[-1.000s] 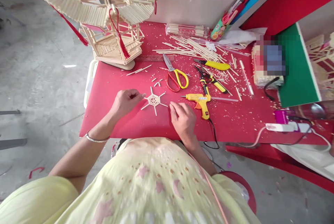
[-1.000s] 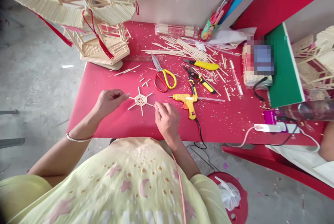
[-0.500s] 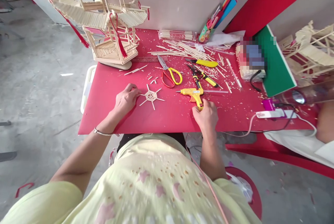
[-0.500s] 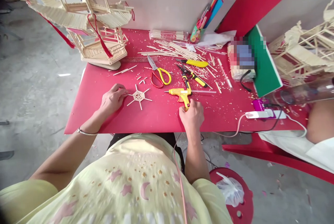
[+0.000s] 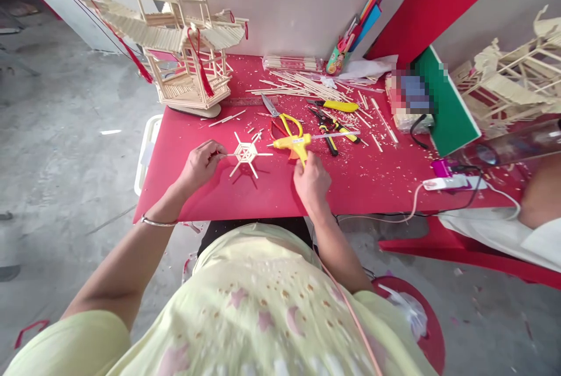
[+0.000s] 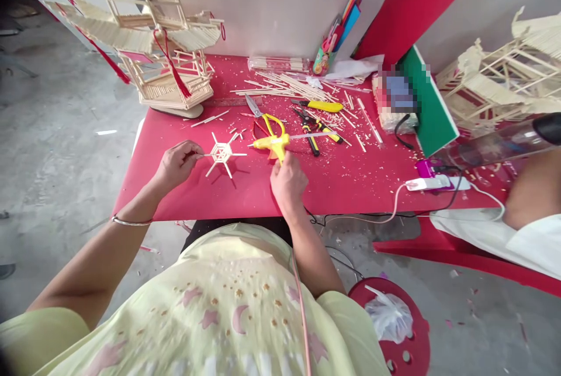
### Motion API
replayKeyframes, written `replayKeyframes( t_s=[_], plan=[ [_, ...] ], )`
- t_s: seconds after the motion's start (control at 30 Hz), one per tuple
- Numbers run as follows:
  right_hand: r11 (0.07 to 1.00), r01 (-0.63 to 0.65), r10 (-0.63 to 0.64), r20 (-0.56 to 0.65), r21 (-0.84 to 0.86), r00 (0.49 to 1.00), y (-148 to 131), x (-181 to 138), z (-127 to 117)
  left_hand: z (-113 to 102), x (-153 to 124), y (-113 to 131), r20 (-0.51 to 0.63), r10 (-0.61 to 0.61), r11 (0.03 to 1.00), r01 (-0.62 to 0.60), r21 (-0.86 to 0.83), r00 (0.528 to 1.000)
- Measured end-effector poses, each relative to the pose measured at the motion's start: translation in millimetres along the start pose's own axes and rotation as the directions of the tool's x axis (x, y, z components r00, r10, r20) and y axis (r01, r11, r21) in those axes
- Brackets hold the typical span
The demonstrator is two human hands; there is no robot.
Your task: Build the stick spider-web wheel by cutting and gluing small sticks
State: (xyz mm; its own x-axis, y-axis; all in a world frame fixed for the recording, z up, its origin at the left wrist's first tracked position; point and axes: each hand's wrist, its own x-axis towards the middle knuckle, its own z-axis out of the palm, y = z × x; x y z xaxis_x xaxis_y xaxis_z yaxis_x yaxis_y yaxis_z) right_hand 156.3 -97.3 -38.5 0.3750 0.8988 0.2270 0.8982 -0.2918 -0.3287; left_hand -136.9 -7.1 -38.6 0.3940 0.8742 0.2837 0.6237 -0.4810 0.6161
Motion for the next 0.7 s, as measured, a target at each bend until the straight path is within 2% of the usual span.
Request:
replayKeyframes(
  t_s=[0.1,0.2,0.27,0.33,0.37,0.43,0.5,0.57,0.63,0.7],
  plan=[
    [0.984,0.169,-0.174,0.108,0.054,0.979,-27,-11,3,-8,-1,4,-0.022,-0.014,1.0,0.013,-0.022,1.0],
    [0.937,0.305,-0.341,0.252,0.172,0.906,-16,-35,-7,-11,-2,1,-0.045,-0.079,0.997,0.078,-0.026,0.996],
    [0.937,0.274,-0.331,0.303,0.217,0.894,13,-49,-18,-9,-2,-4,-0.056,-0.11,0.994,0.109,-0.02,0.992],
    [0.981,0.132,-0.169,0.3,0.141,0.939,50,-54,-27,-3,0,-8,-0.029,-0.091,0.996,0.09,-0.018,0.995],
    [0.997,0.033,-0.052,0.283,0.072,0.958,68,-53,-31,2,1,-10,0.002,-0.064,0.998,0.064,-0.019,0.998],
    [0.987,-0.151,0.16,0.215,-0.057,0.963,98,-45,-36,13,6,-11,0.079,0.003,1.0,-0.002,-0.014,0.997],
    [0.962,-0.242,0.258,0.141,-0.124,0.956,116,-35,-38,24,11,-11,0.136,0.065,0.998,-0.066,0.0,0.989],
    [0.961,-0.231,0.238,0.029,-0.15,0.971,121,-26,-38,33,17,-10,0.148,0.115,0.993,-0.117,0.007,0.982],
    [0.977,-0.154,0.136,-0.124,-0.15,0.983,114,-22,-37,37,20,-11,0.144,0.152,0.988,-0.153,-0.001,0.978],
    [0.993,-0.027,-0.001,-0.246,-0.111,0.969,97,-23,-38,38,21,-12,0.139,0.172,0.985,-0.17,-0.021,0.975]
  ],
)
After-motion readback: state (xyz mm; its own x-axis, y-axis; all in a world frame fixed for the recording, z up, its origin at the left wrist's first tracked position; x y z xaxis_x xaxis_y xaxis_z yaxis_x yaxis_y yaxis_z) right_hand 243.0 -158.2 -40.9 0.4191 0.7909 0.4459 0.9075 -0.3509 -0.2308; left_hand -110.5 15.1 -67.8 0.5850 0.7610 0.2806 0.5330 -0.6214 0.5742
